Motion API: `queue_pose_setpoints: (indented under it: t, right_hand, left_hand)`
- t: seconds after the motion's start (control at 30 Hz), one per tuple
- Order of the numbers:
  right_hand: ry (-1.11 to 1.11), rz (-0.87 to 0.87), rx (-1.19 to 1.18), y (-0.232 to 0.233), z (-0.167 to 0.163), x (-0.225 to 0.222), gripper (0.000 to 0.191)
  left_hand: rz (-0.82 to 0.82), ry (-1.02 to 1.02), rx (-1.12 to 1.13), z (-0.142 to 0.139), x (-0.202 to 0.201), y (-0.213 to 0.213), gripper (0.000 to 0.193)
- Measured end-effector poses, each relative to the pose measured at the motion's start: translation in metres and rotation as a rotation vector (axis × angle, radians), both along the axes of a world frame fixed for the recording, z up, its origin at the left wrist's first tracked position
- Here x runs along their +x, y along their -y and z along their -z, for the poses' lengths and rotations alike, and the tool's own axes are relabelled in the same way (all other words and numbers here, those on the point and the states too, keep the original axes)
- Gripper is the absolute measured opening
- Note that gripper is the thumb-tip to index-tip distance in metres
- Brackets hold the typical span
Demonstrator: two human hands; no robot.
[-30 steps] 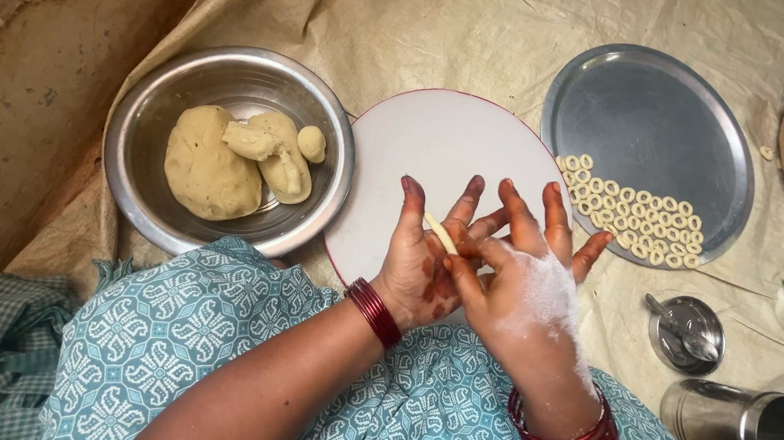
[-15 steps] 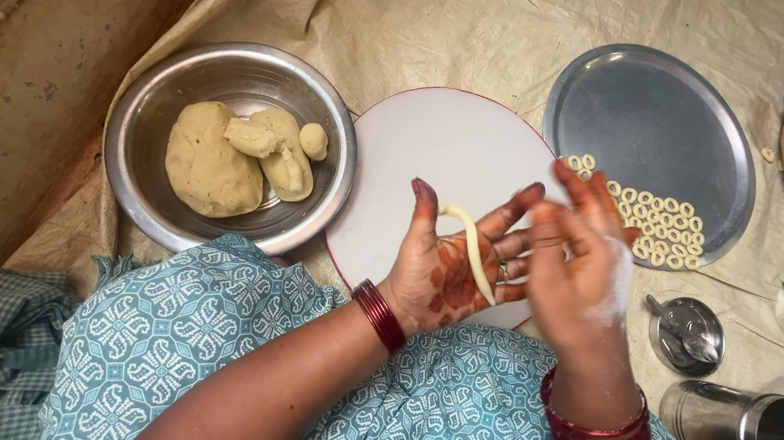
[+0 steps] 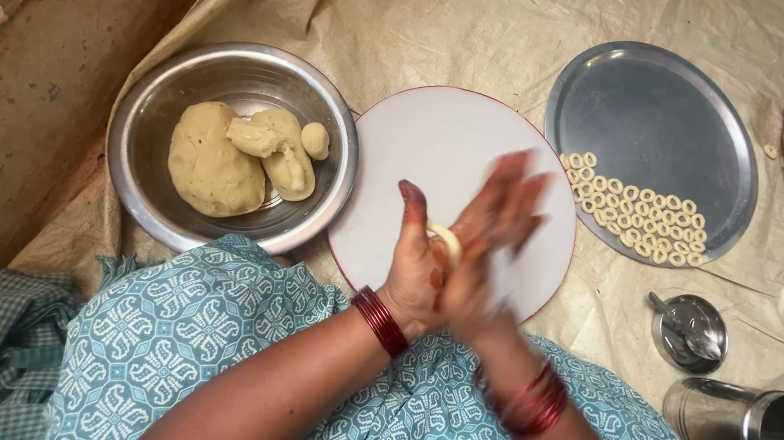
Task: The person takes small pieces of dough from a metal bowl, rolls them into thin strips between their palms, and then joins the ends to form small rings. The finished rings are placed onto a metal tray to the right.
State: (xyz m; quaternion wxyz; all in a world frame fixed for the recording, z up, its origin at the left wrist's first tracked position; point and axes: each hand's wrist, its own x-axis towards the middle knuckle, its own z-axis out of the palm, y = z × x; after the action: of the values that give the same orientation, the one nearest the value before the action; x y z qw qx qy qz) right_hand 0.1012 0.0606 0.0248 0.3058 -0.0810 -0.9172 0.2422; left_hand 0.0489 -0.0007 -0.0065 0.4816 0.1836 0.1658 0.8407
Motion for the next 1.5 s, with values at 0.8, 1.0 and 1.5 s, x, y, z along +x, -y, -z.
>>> queue_pose_setpoints:
  t: [0.8, 1.0, 1.5]
  right_hand:
    - [0.181, 0.058, -0.326, -0.048, -0.032, 0.021, 0.022]
    - [0.165, 0.127, -0.002, -0.007, -0.039, 0.017, 0.021]
    - [0.241, 0.015, -1.512, -0.094, -0.009, 0.017, 0.016]
  left_hand:
    - [-0.004, -0.014, -0.22, -0.017, -0.018, 0.005, 0.118]
    - [-0.106, 0.043, -0.18, -0.001, -0.022, -0.001, 0.105]
    - [0.255, -0.377, -0.726, -0.014, -0.031, -0.003, 0.099]
